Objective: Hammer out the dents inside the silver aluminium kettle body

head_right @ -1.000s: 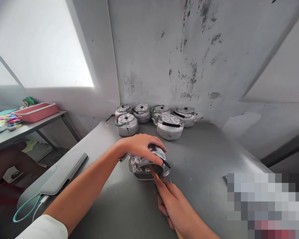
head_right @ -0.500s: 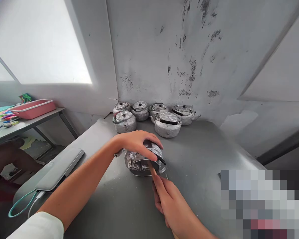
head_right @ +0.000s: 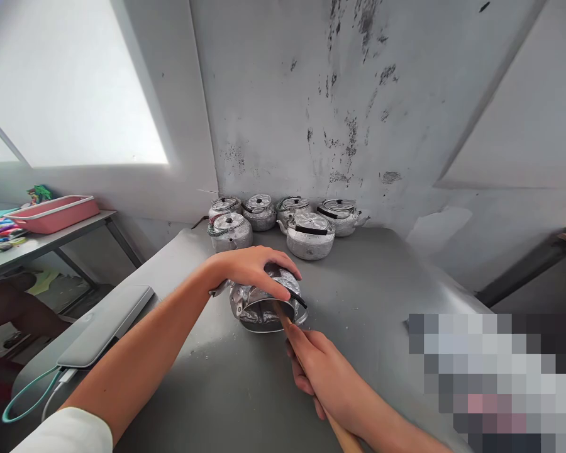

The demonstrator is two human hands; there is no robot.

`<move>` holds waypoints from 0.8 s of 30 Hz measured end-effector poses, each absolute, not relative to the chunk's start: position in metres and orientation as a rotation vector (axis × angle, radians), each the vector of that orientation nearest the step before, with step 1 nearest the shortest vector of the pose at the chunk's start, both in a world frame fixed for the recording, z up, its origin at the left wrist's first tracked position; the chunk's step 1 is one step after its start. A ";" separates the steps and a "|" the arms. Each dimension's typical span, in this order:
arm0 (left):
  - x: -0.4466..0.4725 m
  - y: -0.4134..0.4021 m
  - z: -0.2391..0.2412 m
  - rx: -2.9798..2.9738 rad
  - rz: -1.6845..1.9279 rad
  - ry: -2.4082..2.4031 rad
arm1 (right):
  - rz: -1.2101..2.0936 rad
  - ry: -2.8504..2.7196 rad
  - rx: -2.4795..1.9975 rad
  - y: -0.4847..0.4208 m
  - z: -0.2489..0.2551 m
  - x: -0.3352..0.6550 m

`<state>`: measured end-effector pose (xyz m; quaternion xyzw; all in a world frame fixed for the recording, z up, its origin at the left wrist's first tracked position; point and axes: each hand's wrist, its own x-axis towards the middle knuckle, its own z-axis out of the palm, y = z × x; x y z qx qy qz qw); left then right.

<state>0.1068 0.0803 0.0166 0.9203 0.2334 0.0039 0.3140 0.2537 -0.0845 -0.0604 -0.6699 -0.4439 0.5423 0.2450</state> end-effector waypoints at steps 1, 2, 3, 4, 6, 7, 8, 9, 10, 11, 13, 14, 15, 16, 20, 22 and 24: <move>0.107 0.080 0.017 2.431 0.008 0.617 | 1.490 -1.208 -1.831 -0.084 -0.059 0.254; 0.108 0.080 0.017 2.435 0.005 0.621 | 1.493 -1.205 -1.831 -0.084 -0.058 0.255; 0.108 0.079 0.017 2.438 -0.001 0.625 | 1.487 -1.197 -1.838 -0.083 -0.057 0.256; 0.108 0.079 0.018 2.439 -0.006 0.629 | 1.494 -1.199 -1.842 -0.082 -0.057 0.257; 0.109 0.078 0.019 2.440 -0.016 0.638 | 1.520 -1.204 -1.841 -0.081 -0.058 0.261; 0.110 0.077 0.019 2.441 -0.021 0.643 | 1.540 -1.206 -1.820 -0.080 -0.059 0.263; 0.110 0.077 0.020 2.444 -0.027 0.646 | 1.563 -1.203 -1.792 -0.079 -0.060 0.265; 0.110 0.077 0.020 2.449 -0.032 0.646 | 1.597 -1.190 -1.754 -0.078 -0.060 0.266; 0.110 0.077 0.020 2.454 -0.035 0.643 | 1.646 -1.169 -1.714 -0.077 -0.060 0.267; 0.110 0.077 0.020 2.458 -0.034 0.640 | 1.700 -1.143 -1.672 -0.077 -0.061 0.267; 0.108 0.077 0.018 2.457 -0.013 0.630 | 1.796 -1.074 -1.584 -0.076 -0.061 0.267; 0.108 0.077 0.017 2.452 0.003 0.623 | 1.820 -1.047 -1.547 -0.077 -0.061 0.266; 0.107 0.078 0.016 2.446 0.021 0.616 | 1.824 -1.034 -1.521 -0.077 -0.062 0.265; 0.106 0.078 0.015 2.442 0.036 0.609 | 1.819 -1.028 -1.507 -0.078 -0.063 0.264; 0.104 0.078 0.014 2.449 0.049 0.598 | 1.816 -1.007 -1.552 -0.081 -0.066 0.262; 0.104 0.077 0.015 2.455 0.043 0.601 | 1.819 -0.991 -1.593 -0.081 -0.068 0.262; 0.104 0.077 0.015 2.460 0.038 0.604 | 1.808 -0.994 -1.620 -0.081 -0.069 0.262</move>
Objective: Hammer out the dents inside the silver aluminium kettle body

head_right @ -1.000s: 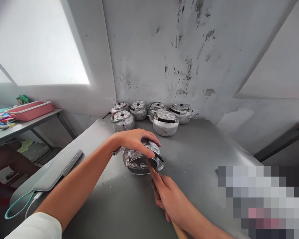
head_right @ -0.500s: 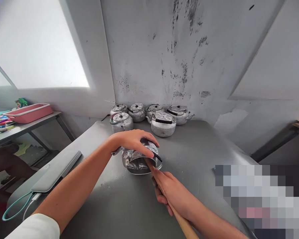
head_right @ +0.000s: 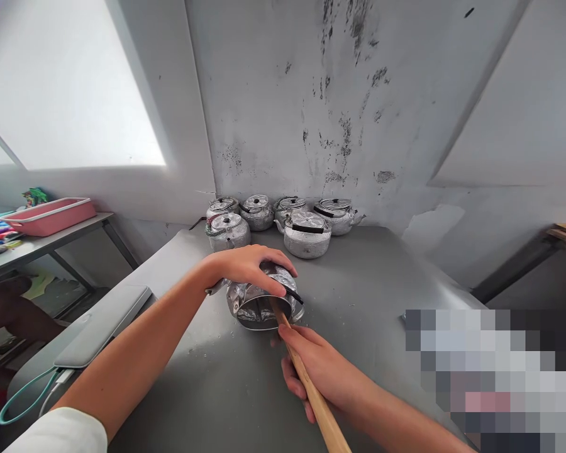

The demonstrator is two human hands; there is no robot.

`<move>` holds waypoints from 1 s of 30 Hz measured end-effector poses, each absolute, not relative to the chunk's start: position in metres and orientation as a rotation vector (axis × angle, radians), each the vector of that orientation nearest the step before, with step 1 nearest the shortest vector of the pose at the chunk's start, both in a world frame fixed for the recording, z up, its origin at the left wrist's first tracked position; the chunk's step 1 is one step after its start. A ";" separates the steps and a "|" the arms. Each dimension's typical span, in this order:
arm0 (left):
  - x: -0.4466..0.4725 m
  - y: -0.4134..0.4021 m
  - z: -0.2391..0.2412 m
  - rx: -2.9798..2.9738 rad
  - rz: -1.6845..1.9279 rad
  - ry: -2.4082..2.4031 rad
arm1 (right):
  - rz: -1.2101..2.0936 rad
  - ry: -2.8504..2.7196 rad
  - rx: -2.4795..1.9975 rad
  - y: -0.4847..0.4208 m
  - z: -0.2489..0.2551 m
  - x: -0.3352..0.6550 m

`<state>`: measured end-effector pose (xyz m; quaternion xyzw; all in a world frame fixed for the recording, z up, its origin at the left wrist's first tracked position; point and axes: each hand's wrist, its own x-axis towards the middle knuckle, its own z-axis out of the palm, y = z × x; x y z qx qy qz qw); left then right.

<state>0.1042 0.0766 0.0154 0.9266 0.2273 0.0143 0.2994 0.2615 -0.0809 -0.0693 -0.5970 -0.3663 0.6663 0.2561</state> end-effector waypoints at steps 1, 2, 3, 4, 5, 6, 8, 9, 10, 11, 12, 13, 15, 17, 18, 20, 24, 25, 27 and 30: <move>0.104 0.076 0.016 2.461 0.037 0.606 | 1.800 -0.998 -1.626 -0.081 -0.070 0.261; 0.105 0.076 0.016 2.458 0.037 0.608 | 1.791 -1.001 -1.629 -0.080 -0.071 0.261; 0.105 0.076 0.016 2.453 0.038 0.610 | 1.782 -1.004 -1.629 -0.080 -0.072 0.261; 0.105 0.076 0.016 2.447 0.040 0.611 | 1.773 -1.005 -1.631 -0.080 -0.072 0.261; 0.105 0.076 0.016 2.440 0.043 0.611 | 1.766 -1.006 -1.636 -0.080 -0.072 0.260; 0.105 0.076 0.015 2.434 0.045 0.611 | 1.759 -1.008 -1.644 -0.080 -0.072 0.260; 0.105 0.076 0.016 2.424 0.048 0.614 | 1.748 -1.021 -1.662 -0.081 -0.070 0.259; 0.105 0.076 0.016 2.421 0.050 0.616 | 1.748 -1.029 -1.671 -0.081 -0.069 0.259; 0.105 0.076 0.016 2.420 0.052 0.618 | 1.750 -1.034 -1.678 -0.081 -0.068 0.259; 0.105 0.077 0.016 2.419 0.053 0.617 | 1.755 -1.037 -1.679 -0.081 -0.067 0.259; 0.105 0.077 0.016 2.421 0.055 0.612 | 1.763 -1.037 -1.679 -0.080 -0.067 0.260; 0.105 0.077 0.016 2.421 0.057 0.607 | 1.773 -1.035 -1.677 -0.079 -0.067 0.261; 0.104 0.078 0.016 2.419 0.057 0.602 | 1.787 -1.033 -1.665 -0.078 -0.069 0.262; 0.104 0.079 0.015 2.415 0.055 0.604 | 1.785 -1.032 -1.654 -0.077 -0.071 0.263; 0.104 0.079 0.015 2.415 0.052 0.605 | 1.780 -1.030 -1.650 -0.077 -0.071 0.263; 0.104 0.080 0.015 2.421 0.047 0.604 | 1.772 -1.026 -1.657 -0.078 -0.071 0.261; 0.104 0.080 0.015 2.431 0.042 0.613 | 1.733 -1.031 -1.714 -0.079 -0.066 0.257; 0.104 0.080 0.015 2.432 0.041 0.617 | 1.725 -1.030 -1.726 -0.080 -0.065 0.256; 0.104 0.080 0.015 2.433 0.040 0.618 | 1.726 -1.030 -1.739 -0.079 -0.063 0.256; 0.104 0.080 0.015 2.440 0.034 0.609 | 1.702 -1.059 -1.756 -0.079 -0.061 0.256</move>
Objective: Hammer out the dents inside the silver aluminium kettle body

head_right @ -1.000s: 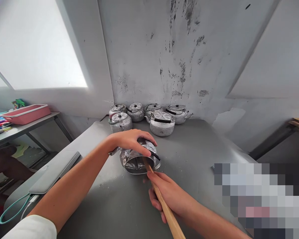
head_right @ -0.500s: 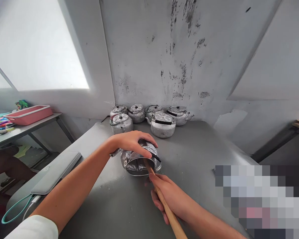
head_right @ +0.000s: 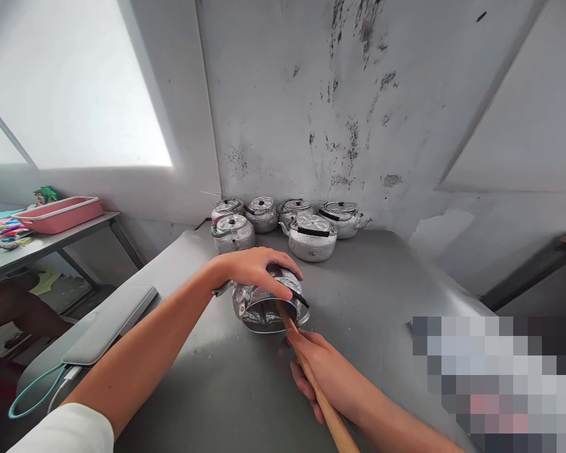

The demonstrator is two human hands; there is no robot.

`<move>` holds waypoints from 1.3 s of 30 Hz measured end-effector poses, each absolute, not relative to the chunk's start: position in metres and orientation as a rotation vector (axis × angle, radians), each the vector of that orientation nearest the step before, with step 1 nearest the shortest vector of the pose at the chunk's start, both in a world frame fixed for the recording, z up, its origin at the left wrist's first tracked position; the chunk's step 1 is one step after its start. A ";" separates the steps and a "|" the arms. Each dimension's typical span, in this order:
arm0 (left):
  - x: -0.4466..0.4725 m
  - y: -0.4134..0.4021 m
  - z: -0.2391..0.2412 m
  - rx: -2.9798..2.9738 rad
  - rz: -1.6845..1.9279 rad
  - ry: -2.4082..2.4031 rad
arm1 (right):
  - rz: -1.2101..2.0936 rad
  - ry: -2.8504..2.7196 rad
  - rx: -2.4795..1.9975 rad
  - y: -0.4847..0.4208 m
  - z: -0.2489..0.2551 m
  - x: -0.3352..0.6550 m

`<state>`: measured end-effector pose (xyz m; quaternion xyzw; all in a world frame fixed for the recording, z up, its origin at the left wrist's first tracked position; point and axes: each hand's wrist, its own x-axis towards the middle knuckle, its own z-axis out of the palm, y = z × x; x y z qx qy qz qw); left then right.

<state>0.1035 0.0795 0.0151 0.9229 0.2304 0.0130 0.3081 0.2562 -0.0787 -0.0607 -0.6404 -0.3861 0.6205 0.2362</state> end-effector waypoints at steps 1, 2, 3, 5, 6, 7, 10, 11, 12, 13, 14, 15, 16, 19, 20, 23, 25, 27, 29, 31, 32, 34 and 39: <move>0.104 0.079 0.015 2.443 0.031 0.608 | 1.689 -1.077 -1.765 -0.079 -0.060 0.257; 0.104 0.079 0.015 2.446 0.030 0.608 | 1.678 -1.098 -1.774 -0.079 -0.059 0.257; 0.104 0.079 0.015 2.447 0.029 0.608 | 1.669 -1.119 -1.782 -0.079 -0.058 0.257; 0.104 0.079 0.015 2.446 0.034 0.607 | 1.647 -1.154 -1.786 -0.080 -0.058 0.257; 0.104 0.079 0.015 2.443 0.038 0.606 | 1.619 -1.165 -1.785 -0.081 -0.059 0.257; 0.104 0.079 0.015 2.440 0.042 0.607 | 1.581 -1.171 -1.780 -0.082 -0.061 0.256; 0.104 0.080 0.014 2.435 0.042 0.610 | 1.504 -1.168 -1.786 -0.083 -0.065 0.254; 0.104 0.080 0.014 2.432 0.039 0.611 | 1.501 -1.170 -1.799 -0.084 -0.065 0.254; 0.104 0.080 0.014 2.429 0.037 0.612 | 1.508 -1.173 -1.810 -0.084 -0.065 0.253; 0.104 0.080 0.014 2.425 0.035 0.615 | 1.513 -1.176 -1.816 -0.084 -0.064 0.253; 0.104 0.079 0.015 2.421 0.033 0.619 | 1.513 -1.178 -1.816 -0.084 -0.063 0.253; 0.104 0.079 0.015 2.417 0.032 0.623 | 1.510 -1.182 -1.811 -0.085 -0.061 0.253; 0.104 0.079 0.015 2.415 0.032 0.626 | 1.506 -1.186 -1.812 -0.085 -0.060 0.253; 0.104 0.078 0.016 2.415 0.022 0.634 | 1.525 -1.195 -1.829 -0.087 -0.058 0.253; 0.104 0.078 0.016 2.418 0.019 0.637 | 1.524 -1.200 -1.824 -0.087 -0.058 0.252; 0.104 0.078 0.016 2.433 0.021 0.633 | 1.509 -1.208 -1.808 -0.086 -0.059 0.252; 0.104 0.078 0.015 2.436 0.028 0.624 | 1.510 -1.217 -1.831 -0.086 -0.060 0.252; 0.105 0.079 0.015 2.432 0.034 0.620 | 1.511 -1.216 -1.836 -0.085 -0.060 0.252; 0.105 0.079 0.015 2.426 0.033 0.624 | 1.491 -1.220 -1.834 -0.086 -0.059 0.252; 0.105 0.079 0.014 2.421 0.031 0.627 | 1.489 -1.228 -1.858 -0.086 -0.059 0.251; 0.105 0.079 0.014 2.419 0.031 0.627 | 1.492 -1.231 -1.863 -0.086 -0.058 0.251; 0.105 0.079 0.014 2.418 0.033 0.624 | 1.491 -1.223 -1.857 -0.085 -0.058 0.251; 0.105 0.079 0.014 2.431 0.032 0.614 | 1.494 -1.228 -1.878 -0.085 -0.058 0.249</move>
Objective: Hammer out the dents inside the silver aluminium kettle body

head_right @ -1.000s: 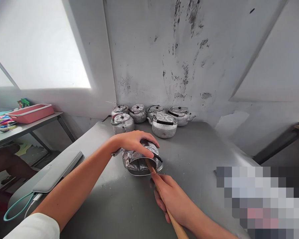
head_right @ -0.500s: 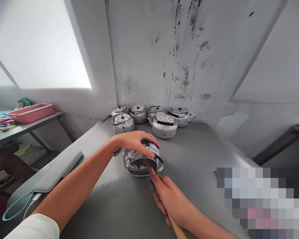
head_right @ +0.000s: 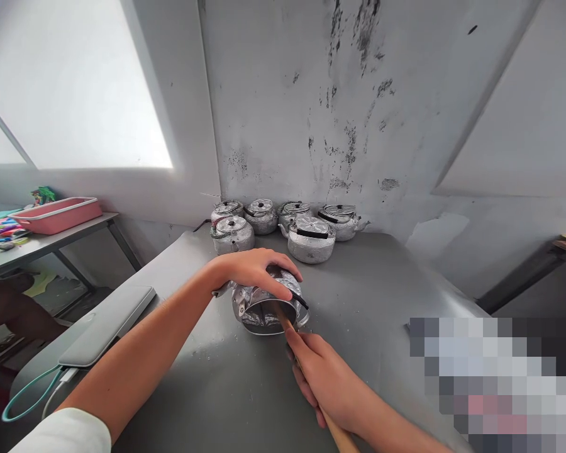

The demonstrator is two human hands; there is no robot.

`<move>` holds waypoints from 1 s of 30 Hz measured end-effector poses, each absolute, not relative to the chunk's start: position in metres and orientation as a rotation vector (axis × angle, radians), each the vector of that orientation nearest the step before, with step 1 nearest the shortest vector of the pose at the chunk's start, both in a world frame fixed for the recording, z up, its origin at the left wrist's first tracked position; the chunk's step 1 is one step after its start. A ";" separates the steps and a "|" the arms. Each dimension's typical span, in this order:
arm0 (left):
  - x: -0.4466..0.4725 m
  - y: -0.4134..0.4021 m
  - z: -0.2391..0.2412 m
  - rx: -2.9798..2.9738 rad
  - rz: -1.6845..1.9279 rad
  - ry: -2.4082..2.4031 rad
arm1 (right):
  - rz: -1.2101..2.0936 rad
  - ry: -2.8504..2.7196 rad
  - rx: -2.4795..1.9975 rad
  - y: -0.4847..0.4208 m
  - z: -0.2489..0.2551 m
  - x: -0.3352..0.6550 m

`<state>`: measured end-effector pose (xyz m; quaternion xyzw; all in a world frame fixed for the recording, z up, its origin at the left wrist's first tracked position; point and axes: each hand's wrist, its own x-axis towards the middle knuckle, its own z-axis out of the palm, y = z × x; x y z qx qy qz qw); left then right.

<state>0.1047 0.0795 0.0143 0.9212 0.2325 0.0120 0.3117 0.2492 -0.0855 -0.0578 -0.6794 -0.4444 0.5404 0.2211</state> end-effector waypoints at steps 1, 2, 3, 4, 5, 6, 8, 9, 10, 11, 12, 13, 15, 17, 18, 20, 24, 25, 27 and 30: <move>0.105 0.080 0.014 2.433 0.032 0.612 | 1.485 -1.231 -1.868 -0.086 -0.058 0.249; 0.105 0.080 0.014 2.435 0.033 0.609 | 1.474 -1.231 -1.860 -0.086 -0.058 0.249; 0.104 0.080 0.014 2.435 0.031 0.606 | 1.469 -1.233 -1.860 -0.086 -0.059 0.249; 0.104 0.080 0.014 2.434 0.029 0.603 | 1.473 -1.238 -1.862 -0.086 -0.059 0.249; 0.104 0.080 0.014 2.433 0.026 0.600 | 1.484 -1.243 -1.864 -0.086 -0.060 0.250; 0.104 0.080 0.014 2.431 0.023 0.600 | 1.500 -1.246 -1.862 -0.086 -0.060 0.251; 0.104 0.080 0.014 2.426 0.019 0.603 | 1.530 -1.246 -1.847 -0.085 -0.060 0.254; 0.104 0.080 0.014 2.424 0.018 0.604 | 1.537 -1.240 -1.842 -0.085 -0.059 0.256; 0.104 0.080 0.014 2.424 0.018 0.604 | 1.537 -1.229 -1.843 -0.084 -0.058 0.258; 0.104 0.079 0.014 2.425 0.021 0.603 | 1.525 -1.223 -1.850 -0.084 -0.056 0.259; 0.104 0.079 0.015 2.426 0.026 0.602 | 1.503 -1.235 -1.855 -0.084 -0.055 0.261; 0.104 0.079 0.015 2.429 0.030 0.600 | 1.470 -1.273 -1.856 -0.083 -0.053 0.263; 0.105 0.079 0.014 2.434 0.038 0.597 | 1.395 -1.399 -1.846 -0.084 -0.049 0.267; 0.105 0.079 0.014 2.434 0.041 0.599 | 1.325 -1.513 -1.820 -0.085 -0.046 0.271; 0.105 0.079 0.014 2.434 0.041 0.600 | 1.301 -1.535 -1.799 -0.086 -0.045 0.273; 0.104 0.080 0.014 2.434 0.044 0.599 | 1.247 -1.546 -1.751 -0.088 -0.044 0.277; 0.104 0.080 0.015 2.420 0.042 0.580 | 1.186 -1.621 -1.690 -0.093 -0.043 0.281; 0.103 0.080 0.015 2.418 0.042 0.577 | 1.195 -1.637 -1.682 -0.093 -0.043 0.281; 0.103 0.080 0.015 2.419 0.043 0.573 | 1.173 -1.682 -1.668 -0.094 -0.046 0.280; 0.104 0.080 0.014 2.419 0.053 0.570 | 1.107 -1.696 -1.664 -0.096 -0.052 0.277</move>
